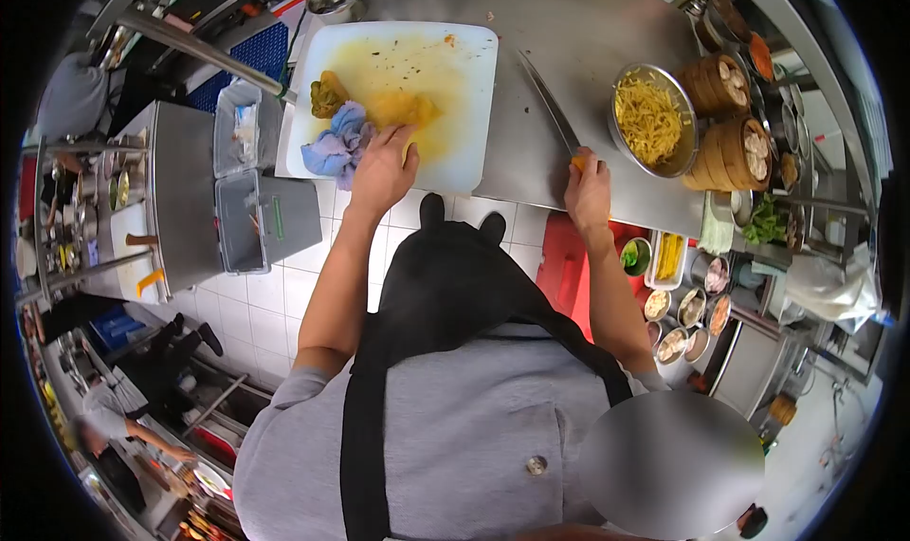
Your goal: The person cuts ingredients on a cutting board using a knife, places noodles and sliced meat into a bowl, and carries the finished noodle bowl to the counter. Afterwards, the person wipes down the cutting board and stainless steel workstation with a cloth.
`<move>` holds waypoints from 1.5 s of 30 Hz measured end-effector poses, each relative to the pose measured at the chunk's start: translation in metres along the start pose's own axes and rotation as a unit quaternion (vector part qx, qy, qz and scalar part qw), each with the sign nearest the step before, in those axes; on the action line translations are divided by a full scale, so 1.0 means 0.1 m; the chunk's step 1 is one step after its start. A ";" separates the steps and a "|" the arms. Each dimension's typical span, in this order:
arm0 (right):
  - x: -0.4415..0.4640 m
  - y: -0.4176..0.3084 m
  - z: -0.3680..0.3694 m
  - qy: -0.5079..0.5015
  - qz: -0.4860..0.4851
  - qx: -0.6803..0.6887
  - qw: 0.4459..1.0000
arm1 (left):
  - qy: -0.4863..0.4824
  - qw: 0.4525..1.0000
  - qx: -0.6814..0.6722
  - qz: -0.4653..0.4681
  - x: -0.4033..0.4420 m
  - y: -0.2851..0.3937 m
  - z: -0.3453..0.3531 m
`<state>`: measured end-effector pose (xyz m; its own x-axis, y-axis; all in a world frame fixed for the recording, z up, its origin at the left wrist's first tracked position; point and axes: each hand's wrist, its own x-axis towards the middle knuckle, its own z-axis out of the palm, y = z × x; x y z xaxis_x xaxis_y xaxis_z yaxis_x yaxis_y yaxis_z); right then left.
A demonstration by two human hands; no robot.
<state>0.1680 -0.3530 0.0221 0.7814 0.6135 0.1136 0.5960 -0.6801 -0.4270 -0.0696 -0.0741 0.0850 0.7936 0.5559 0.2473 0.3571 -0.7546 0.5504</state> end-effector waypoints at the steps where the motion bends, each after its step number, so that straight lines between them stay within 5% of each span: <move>1: -0.04 -0.09 -0.02 0.006 -0.017 0.034 0.999 | -0.005 1.000 -0.025 -0.018 -0.01 0.01 0.00; 5: 0.13 -0.58 -0.19 -0.059 -0.041 0.131 0.989 | 0.022 0.999 0.000 -0.040 -0.06 -0.10 -0.04; 7: 0.44 -0.68 -0.07 -0.039 -0.098 0.113 0.988 | 0.112 0.993 0.031 -0.025 -0.09 -0.17 -0.10; 11: 1.12 -1.17 -0.14 -0.194 -0.173 0.000 0.966 | 0.187 0.967 0.137 -0.107 -0.19 -0.38 -0.20; 21: 1.54 -1.43 0.17 -0.241 -0.310 -0.046 0.918 | 0.120 0.967 0.184 -0.127 -0.35 -0.90 0.11; 36: 1.45 -1.63 -0.03 -0.273 -0.167 -0.074 0.944 | 0.097 0.972 0.170 -0.130 -0.33 -0.87 0.05; 39: 1.43 -1.60 0.11 -0.248 -0.253 -0.052 0.934 | 0.096 0.972 0.171 -0.131 -0.33 -0.88 0.05; 45: 1.49 -1.57 0.22 -0.265 -0.277 -0.059 0.922 | 0.097 0.973 0.166 -0.127 -0.35 -0.88 0.04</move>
<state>0.1873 -0.1462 0.0865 0.1695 0.9686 -0.1820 0.9174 -0.2225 -0.3299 -0.1266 -0.0285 0.0252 0.5616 0.7709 0.3005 0.6952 -0.6365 0.3340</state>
